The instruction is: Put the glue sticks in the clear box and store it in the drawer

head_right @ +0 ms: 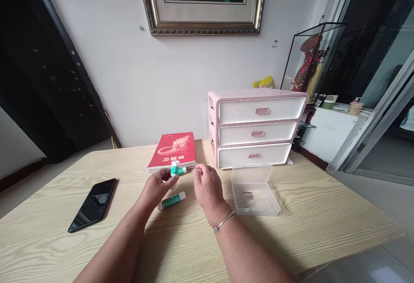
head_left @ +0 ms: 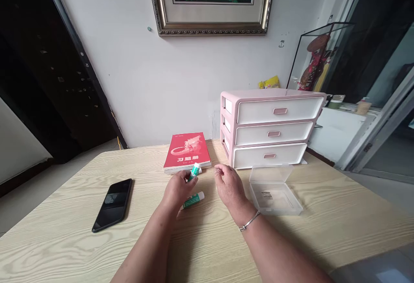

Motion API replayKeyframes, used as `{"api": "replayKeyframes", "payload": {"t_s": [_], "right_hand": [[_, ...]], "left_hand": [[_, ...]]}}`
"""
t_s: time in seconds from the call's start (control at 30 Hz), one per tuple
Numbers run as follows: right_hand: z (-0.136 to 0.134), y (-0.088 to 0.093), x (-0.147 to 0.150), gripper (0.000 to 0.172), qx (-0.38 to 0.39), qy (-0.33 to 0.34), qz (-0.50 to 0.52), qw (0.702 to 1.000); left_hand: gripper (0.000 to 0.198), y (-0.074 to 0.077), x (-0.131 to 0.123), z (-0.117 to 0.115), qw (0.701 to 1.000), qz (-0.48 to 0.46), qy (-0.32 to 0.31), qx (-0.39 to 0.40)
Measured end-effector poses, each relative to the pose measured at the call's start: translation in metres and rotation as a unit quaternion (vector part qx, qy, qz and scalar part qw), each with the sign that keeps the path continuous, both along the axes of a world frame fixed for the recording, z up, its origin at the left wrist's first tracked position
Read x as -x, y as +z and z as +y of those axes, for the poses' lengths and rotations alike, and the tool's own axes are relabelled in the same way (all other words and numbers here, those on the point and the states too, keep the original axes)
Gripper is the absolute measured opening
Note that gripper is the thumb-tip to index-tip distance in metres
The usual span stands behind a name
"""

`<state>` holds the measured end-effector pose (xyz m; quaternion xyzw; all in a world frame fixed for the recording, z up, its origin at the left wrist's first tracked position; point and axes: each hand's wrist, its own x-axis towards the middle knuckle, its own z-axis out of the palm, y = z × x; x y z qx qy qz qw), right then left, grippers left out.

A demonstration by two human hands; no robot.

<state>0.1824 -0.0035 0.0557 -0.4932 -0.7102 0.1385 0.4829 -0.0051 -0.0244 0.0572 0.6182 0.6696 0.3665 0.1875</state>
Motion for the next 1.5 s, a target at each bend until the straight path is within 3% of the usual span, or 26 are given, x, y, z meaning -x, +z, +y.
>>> {"api": "replayKeyframes", "payload": {"t_s": [0.07,0.17,0.3,0.37,0.47,0.6,0.7,0.77,0.87,0.97,1.07,1.17,1.3,1.5], "right_hand": [[-0.005,0.002,0.002,0.032,0.012,0.033,0.052,0.998],[-0.013,0.004,0.006,0.041,0.054,0.087,0.108,0.989],[-0.015,-0.001,0.014,0.048,0.122,0.167,0.175,0.963],[-0.012,-0.005,0.016,0.047,0.142,0.178,0.203,0.952],[-0.006,-0.008,0.015,0.038,0.121,0.125,0.187,0.967],[-0.001,-0.007,0.011,0.026,0.100,0.062,0.138,0.983],[-0.002,-0.006,0.010,0.021,0.102,0.057,0.106,0.987],[-0.004,-0.004,0.009,0.021,0.106,0.067,0.098,0.987],[-0.008,0.000,0.009,0.022,0.101,0.091,0.112,0.984],[-0.013,0.005,0.009,0.022,0.076,0.125,0.118,0.982],[-0.019,0.007,0.008,0.024,0.068,0.168,0.119,0.976],[-0.023,0.008,0.007,0.022,0.056,0.208,0.112,0.970],[-0.027,0.012,0.004,0.021,0.003,0.245,0.083,0.966],[-0.036,0.017,0.000,0.018,-0.078,0.245,0.037,0.966]], "left_hand": [[0.034,0.004,0.000,-0.008,0.989,-0.141,-0.036,-0.026],[0.037,0.006,-0.004,-0.018,0.924,-0.366,-0.092,-0.054],[0.038,0.004,-0.018,-0.027,0.870,-0.471,-0.141,-0.033],[0.040,0.004,-0.025,-0.029,0.871,-0.464,-0.160,-0.006],[0.040,0.005,-0.029,-0.033,0.911,-0.382,-0.153,0.010],[0.031,0.009,-0.028,-0.038,0.986,-0.084,-0.137,-0.050],[0.026,0.015,-0.031,-0.042,0.977,0.118,-0.158,-0.082],[0.030,0.020,-0.035,-0.046,0.972,0.150,-0.174,-0.050],[0.038,0.029,-0.035,-0.050,0.973,0.086,-0.216,0.013],[0.045,0.033,-0.029,-0.051,0.961,-0.047,-0.261,0.079],[0.048,0.029,-0.020,-0.049,0.929,-0.179,-0.280,0.163],[0.047,0.022,-0.014,-0.046,0.888,-0.267,-0.316,0.200],[0.042,0.016,-0.010,-0.043,0.844,-0.334,-0.357,0.220],[0.043,0.015,-0.004,-0.042,0.811,-0.357,-0.391,0.247]]}}
